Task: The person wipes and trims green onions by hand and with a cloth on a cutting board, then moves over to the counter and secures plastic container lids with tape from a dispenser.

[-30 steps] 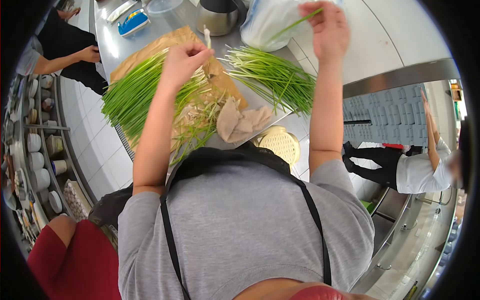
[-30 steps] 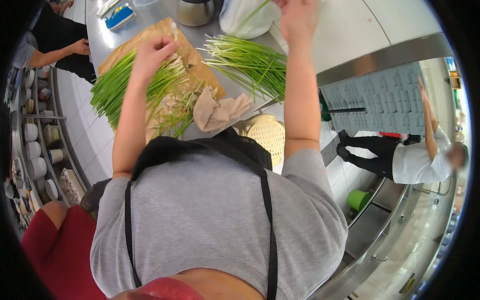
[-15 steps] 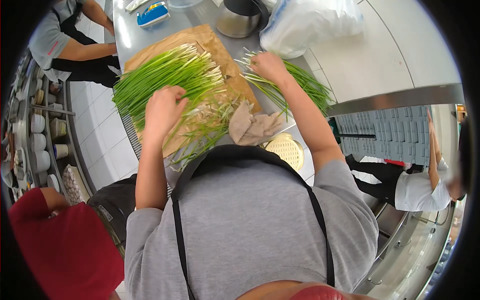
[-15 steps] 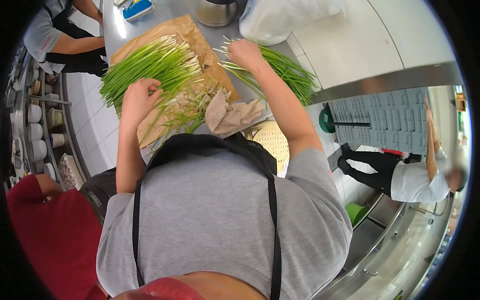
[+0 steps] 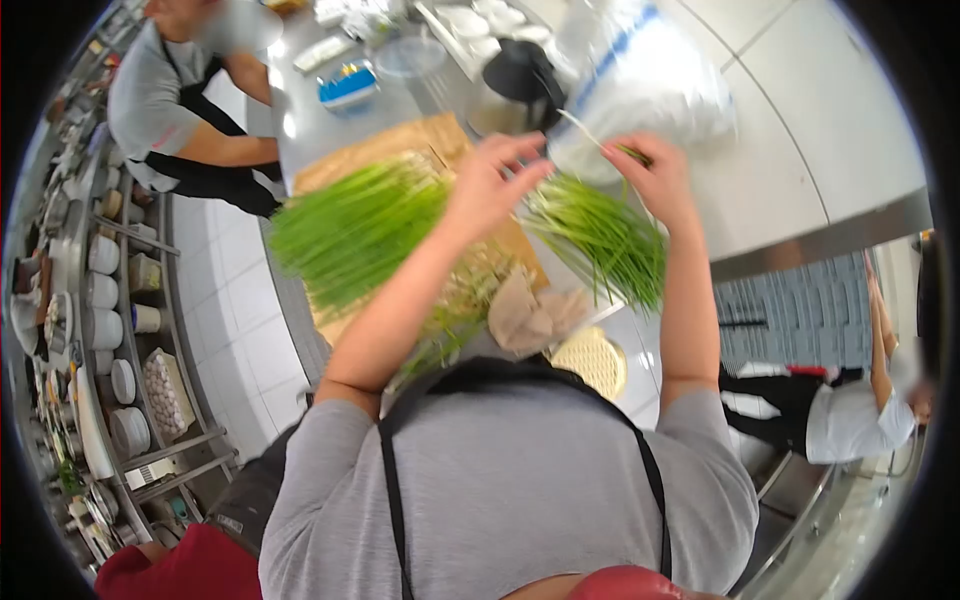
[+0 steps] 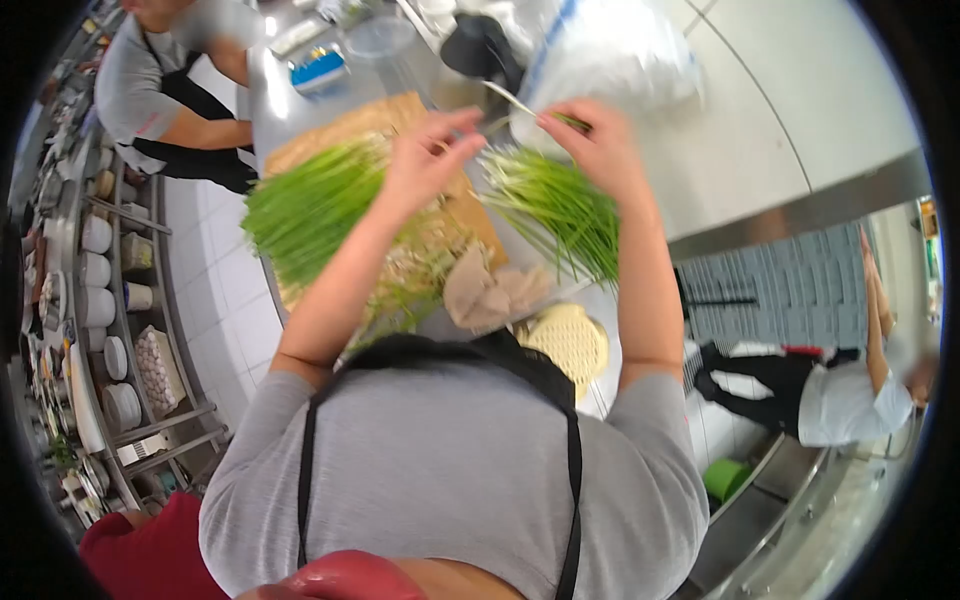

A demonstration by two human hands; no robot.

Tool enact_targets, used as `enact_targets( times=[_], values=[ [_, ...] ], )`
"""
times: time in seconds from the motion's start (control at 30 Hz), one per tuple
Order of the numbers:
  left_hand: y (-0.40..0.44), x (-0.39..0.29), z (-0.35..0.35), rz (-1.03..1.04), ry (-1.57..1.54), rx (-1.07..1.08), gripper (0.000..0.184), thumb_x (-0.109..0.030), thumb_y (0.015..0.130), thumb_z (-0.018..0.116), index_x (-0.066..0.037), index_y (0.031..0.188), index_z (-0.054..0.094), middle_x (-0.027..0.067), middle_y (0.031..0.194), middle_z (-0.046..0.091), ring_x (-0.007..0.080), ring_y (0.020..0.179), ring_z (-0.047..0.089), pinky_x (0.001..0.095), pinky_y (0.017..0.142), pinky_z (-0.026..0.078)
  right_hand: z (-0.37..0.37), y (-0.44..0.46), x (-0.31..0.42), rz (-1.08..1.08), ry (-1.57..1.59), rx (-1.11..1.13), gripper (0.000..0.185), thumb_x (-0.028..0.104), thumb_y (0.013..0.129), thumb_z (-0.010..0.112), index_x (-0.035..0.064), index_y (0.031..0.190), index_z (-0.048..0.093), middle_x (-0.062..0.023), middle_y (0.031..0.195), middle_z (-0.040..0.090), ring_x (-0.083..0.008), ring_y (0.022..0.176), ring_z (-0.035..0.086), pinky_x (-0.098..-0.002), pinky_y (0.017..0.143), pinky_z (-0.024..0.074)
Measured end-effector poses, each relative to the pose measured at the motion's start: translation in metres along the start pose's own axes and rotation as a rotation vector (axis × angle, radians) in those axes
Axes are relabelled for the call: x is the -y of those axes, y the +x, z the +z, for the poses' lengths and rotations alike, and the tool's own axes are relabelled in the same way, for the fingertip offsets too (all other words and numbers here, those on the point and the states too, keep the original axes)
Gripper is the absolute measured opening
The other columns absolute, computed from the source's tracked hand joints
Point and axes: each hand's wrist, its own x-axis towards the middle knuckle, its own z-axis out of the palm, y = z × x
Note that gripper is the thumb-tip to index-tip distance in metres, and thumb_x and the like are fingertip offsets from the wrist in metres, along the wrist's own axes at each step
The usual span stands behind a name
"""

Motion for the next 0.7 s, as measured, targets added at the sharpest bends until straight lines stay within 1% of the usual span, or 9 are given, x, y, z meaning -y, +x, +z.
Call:
enact_targets(
  times=[0.03, 0.13, 0.23, 0.43, 0.47, 0.5, 0.57, 0.63, 0.7],
  values=[
    [-0.001, -0.004, -0.002, 0.045, 0.005, 0.04, 0.026, -0.018, 0.077, 0.064, -0.005, 0.1, 0.063, 0.0014, 0.078, 0.058, 0.0056, 0.06, 0.048, 0.0202, 0.053, 0.039, -0.007, 0.0, 0.002, -0.033, 0.016, -0.078, 0.014, 0.015, 0.075, 0.066, 0.0028, 0.082, 0.065, -0.0001, 0.066, 0.056, -0.006, 0.059, 0.046, -0.0201, 0.054, 0.0369],
    [-0.013, -0.012, -0.011, -0.098, 0.045, 0.175, 0.022, -0.016, 0.078, 0.063, -0.005, 0.097, 0.064, 0.0019, 0.078, 0.058, 0.0059, 0.062, 0.049, 0.0204, 0.055, 0.039, -0.043, 0.004, 0.009, -0.001, 0.2, -0.257, 0.01, 0.01, 0.078, 0.063, 0.002, 0.084, 0.064, 0.0041, 0.073, 0.058, -0.0042, 0.062, 0.045, -0.0177, 0.057, 0.0367],
    [-0.034, -0.008, -0.025, -0.165, 0.037, 0.149, 0.019, -0.015, 0.078, 0.063, -0.005, 0.094, 0.064, 0.0022, 0.079, 0.058, 0.0066, 0.064, 0.05, 0.0205, 0.056, 0.04, -0.082, 0.006, 0.033, -0.054, 0.243, -0.395, 0.01, 0.009, 0.082, 0.058, 0.0004, 0.086, 0.062, 0.0046, 0.076, 0.058, -0.0018, 0.059, 0.041, -0.0147, 0.054, 0.0324],
    [-0.09, -0.004, -0.067, -0.258, 0.029, 0.006, 0.015, -0.01, 0.079, 0.062, -0.005, 0.092, 0.065, 0.0021, 0.08, 0.057, 0.0072, 0.069, 0.051, 0.0203, 0.06, 0.04, -0.135, 0.002, 0.031, 0.009, 0.239, -0.537, 0.013, 0.011, 0.083, 0.056, 0.0009, 0.09, 0.061, 0.0022, 0.079, 0.06, 0.0009, 0.053, 0.026, -0.0142, 0.046, 0.0201],
    [-0.101, -0.004, -0.076, -0.281, 0.041, -0.022, 0.014, -0.009, 0.079, 0.061, -0.004, 0.092, 0.064, 0.002, 0.082, 0.058, 0.007, 0.07, 0.051, 0.02, 0.061, 0.041, -0.143, 0.0, 0.031, 0.035, 0.172, -0.507, 0.014, 0.012, 0.083, 0.056, 0.0001, 0.09, 0.061, 0.0003, 0.079, 0.061, -0.0009, 0.053, 0.034, -0.0153, 0.047, 0.0268],
    [-0.112, -0.003, -0.084, -0.308, 0.051, -0.043, 0.014, -0.007, 0.08, 0.06, -0.004, 0.092, 0.064, 0.0019, 0.083, 0.058, 0.0067, 0.072, 0.052, 0.0197, 0.062, 0.041, -0.145, -0.001, 0.032, -0.04, 0.102, -0.494, 0.015, 0.013, 0.083, 0.057, 0.0002, 0.09, 0.061, 0.0005, 0.079, 0.06, -0.002, 0.055, 0.038, -0.016, 0.048, 0.0293],
    [-0.134, 0.007, -0.099, -0.264, 0.051, -0.144, 0.013, -0.007, 0.079, 0.06, -0.004, 0.091, 0.065, 0.0028, 0.08, 0.058, 0.0072, 0.066, 0.051, 0.02, 0.057, 0.041, -0.143, -0.003, 0.03, -0.17, -0.047, -0.465, 0.016, 0.014, 0.083, 0.057, 0.0004, 0.09, 0.061, 0.0007, 0.079, 0.06, -0.0043, 0.058, 0.045, -0.0175, 0.052, 0.0344],
    [-0.152, 0.003, -0.11, -0.288, 0.118, -0.219, 0.013, -0.005, 0.079, 0.059, -0.002, 0.092, 0.064, 0.0013, 0.078, 0.058, 0.0063, 0.065, 0.05, 0.019, 0.055, 0.04, -0.135, -0.002, 0.017, -0.223, -0.149, -0.302, 0.016, 0.019, 0.082, 0.057, 0.0039, 0.088, 0.061, -0.0028, 0.077, 0.061, -0.0131, 0.067, 0.055, -0.0238, 0.06, 0.0417],
    [-0.167, 0.002, -0.118, -0.41, 0.105, -0.214, 0.014, -0.004, 0.08, 0.058, -0.001, 0.093, 0.064, 0.0017, 0.078, 0.06, 0.0069, 0.066, 0.052, 0.0189, 0.058, 0.041, -0.109, -0.002, 0.017, -0.063, -0.458, -0.064, 0.017, 0.015, 0.081, 0.059, 0.0027, 0.093, 0.06, 0.0002, 0.08, 0.061, -0.0096, 0.069, 0.053, -0.0221, 0.061, 0.0424]
  ],
)
